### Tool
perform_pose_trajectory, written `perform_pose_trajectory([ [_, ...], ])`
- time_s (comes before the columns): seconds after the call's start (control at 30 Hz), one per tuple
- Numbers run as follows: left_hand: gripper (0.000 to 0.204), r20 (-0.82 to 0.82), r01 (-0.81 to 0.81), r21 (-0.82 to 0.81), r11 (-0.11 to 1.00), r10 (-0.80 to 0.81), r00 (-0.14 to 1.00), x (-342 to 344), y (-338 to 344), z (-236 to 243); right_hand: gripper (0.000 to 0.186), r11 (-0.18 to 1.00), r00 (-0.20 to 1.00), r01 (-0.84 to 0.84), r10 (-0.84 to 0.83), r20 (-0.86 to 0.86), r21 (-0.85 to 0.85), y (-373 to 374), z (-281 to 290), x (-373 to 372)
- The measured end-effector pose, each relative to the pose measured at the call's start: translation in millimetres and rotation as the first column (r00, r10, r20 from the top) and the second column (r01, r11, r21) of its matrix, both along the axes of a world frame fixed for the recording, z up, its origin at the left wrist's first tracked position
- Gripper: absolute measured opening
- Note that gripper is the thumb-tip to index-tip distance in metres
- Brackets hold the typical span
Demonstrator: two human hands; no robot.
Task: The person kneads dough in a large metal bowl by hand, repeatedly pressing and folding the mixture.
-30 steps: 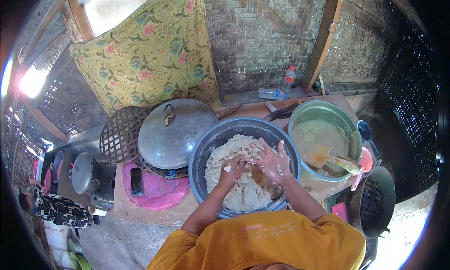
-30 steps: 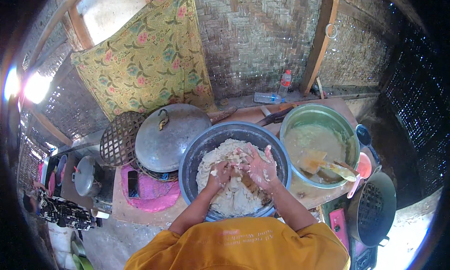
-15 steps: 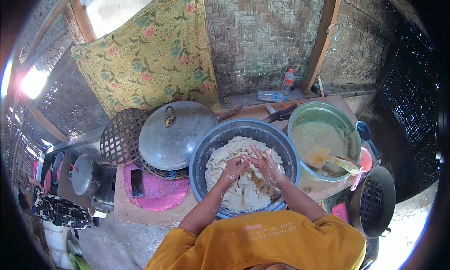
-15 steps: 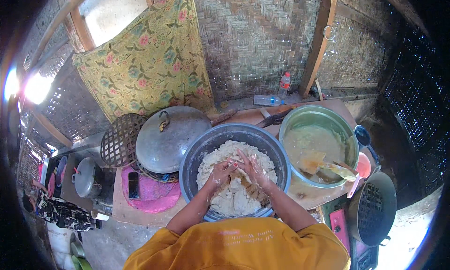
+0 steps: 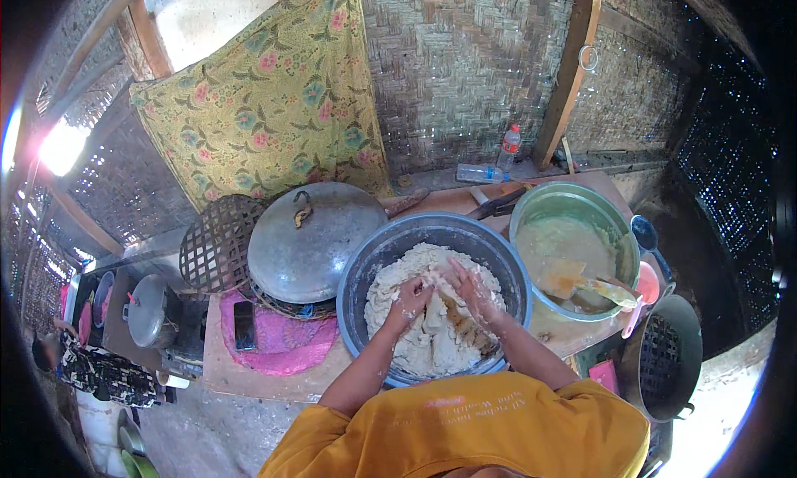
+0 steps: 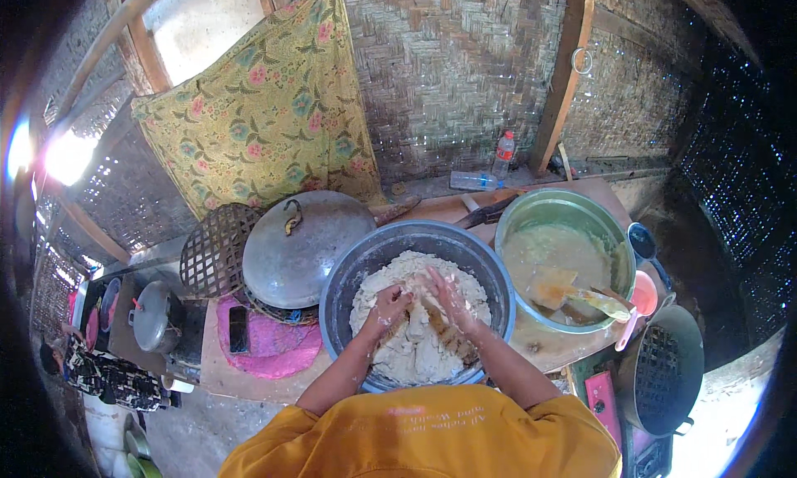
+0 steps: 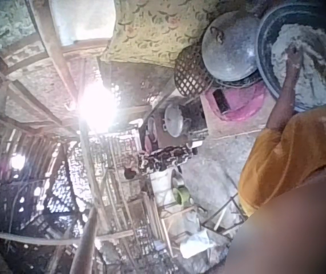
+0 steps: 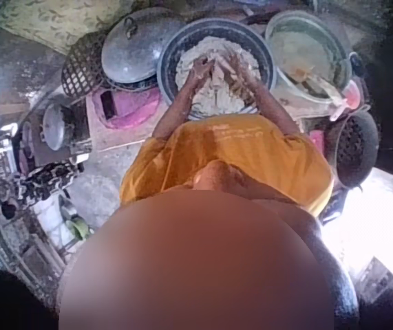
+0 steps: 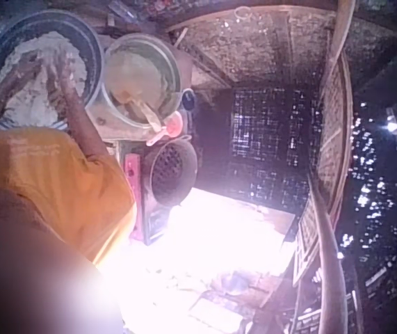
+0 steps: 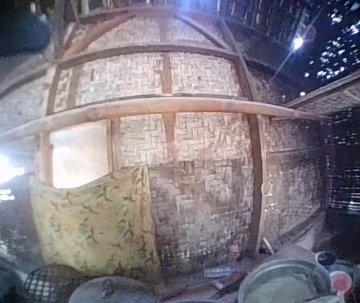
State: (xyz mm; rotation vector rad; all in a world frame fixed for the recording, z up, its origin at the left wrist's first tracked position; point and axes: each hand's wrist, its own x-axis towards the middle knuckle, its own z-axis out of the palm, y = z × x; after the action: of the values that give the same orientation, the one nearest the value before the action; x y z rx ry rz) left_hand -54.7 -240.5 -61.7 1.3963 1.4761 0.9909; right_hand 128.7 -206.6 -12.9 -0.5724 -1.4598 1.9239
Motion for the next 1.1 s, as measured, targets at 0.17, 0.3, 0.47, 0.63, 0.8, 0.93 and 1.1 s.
perform_pose_trajectory([
  [0.17, 0.037, -0.679, 0.349, 0.096, 0.932, -0.195, 0.708, -25.2, -2.3, 2.8, 0.092, 0.811, 0.907, 0.385, -0.244, 0.344, -0.441, 3.0, 4.3, 52.2],
  [0.3, 0.045, -0.597, 0.243, 0.029, 0.969, -0.178, 0.782, -53.8, 28.4, 5.5, 0.086, 0.623, 0.821, 0.531, -0.211, 0.530, -0.575, -18.3, 47.3, 55.7],
  [0.47, 0.081, -0.600, 0.127, -0.306, 0.944, -0.294, 0.744, -80.0, 47.6, -15.9, 0.068, 0.729, 0.935, 0.349, -0.315, 0.165, -0.588, 24.2, -51.4, 27.2],
  [0.63, 0.083, -0.751, 0.142, -0.214, 0.966, -0.256, 0.609, -84.6, 45.0, -46.4, 0.071, 0.829, 0.947, 0.314, -0.238, 0.215, -0.464, 67.4, -86.1, 4.6],
  [0.8, 0.059, -0.860, 0.174, -0.225, 0.959, -0.279, 0.428, -77.4, 24.1, -60.7, 0.074, 0.976, 0.831, 0.174, -0.075, 0.551, -0.130, 115.4, -94.3, -10.3],
  [0.93, 0.054, -0.835, 0.303, -0.305, 0.903, -0.406, 0.370, -58.7, -13.3, -59.5, 0.076, 0.984, 0.571, -0.142, -0.007, 0.821, 0.107, 153.7, -89.2, -36.0],
  [1.1, 0.066, -0.699, 0.047, -0.413, 0.909, -0.350, 0.624, 17.1, -59.8, -20.4, 0.079, 0.886, 0.365, -0.437, 0.015, 0.931, 0.157, 180.8, -77.4, -82.6],
])
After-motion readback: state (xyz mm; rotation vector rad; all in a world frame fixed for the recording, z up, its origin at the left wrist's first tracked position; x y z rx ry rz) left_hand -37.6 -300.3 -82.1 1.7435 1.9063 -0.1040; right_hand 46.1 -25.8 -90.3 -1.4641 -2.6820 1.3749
